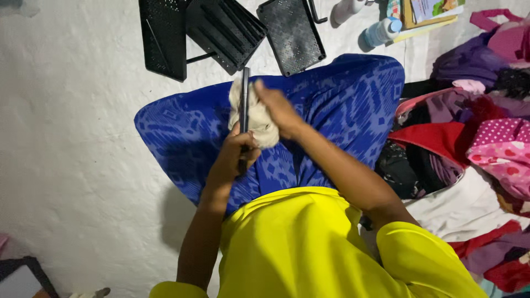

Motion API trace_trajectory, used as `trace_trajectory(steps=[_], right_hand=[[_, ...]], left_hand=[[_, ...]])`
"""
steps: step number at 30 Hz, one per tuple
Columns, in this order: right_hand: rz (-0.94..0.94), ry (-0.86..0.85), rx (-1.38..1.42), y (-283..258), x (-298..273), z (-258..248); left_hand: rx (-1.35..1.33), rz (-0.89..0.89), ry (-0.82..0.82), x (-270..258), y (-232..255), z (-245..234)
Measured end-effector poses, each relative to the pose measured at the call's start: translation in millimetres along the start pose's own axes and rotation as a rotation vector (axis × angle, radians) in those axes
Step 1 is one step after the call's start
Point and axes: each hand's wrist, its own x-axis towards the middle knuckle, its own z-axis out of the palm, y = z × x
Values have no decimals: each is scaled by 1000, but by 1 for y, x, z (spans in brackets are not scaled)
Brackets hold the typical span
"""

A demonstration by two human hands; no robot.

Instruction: The person sits on the floor and wipes several black plastic kitchen utensils, including a grater and a slicer, using a cloth. The person wipes the surfaces and edges of each item individually.

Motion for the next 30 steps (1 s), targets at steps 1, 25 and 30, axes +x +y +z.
trace_trajectory(steps=[1, 25, 30], right_hand=[[18, -25, 14, 0, -2, 2], [-28, 529, 678, -38, 71, -210], [-219, 706, 97, -17, 101, -210]], left_hand=[[11, -6, -3, 7, 1, 1], [1350, 659, 524, 282, -23, -193], [1321, 368, 600, 343, -12, -228]])
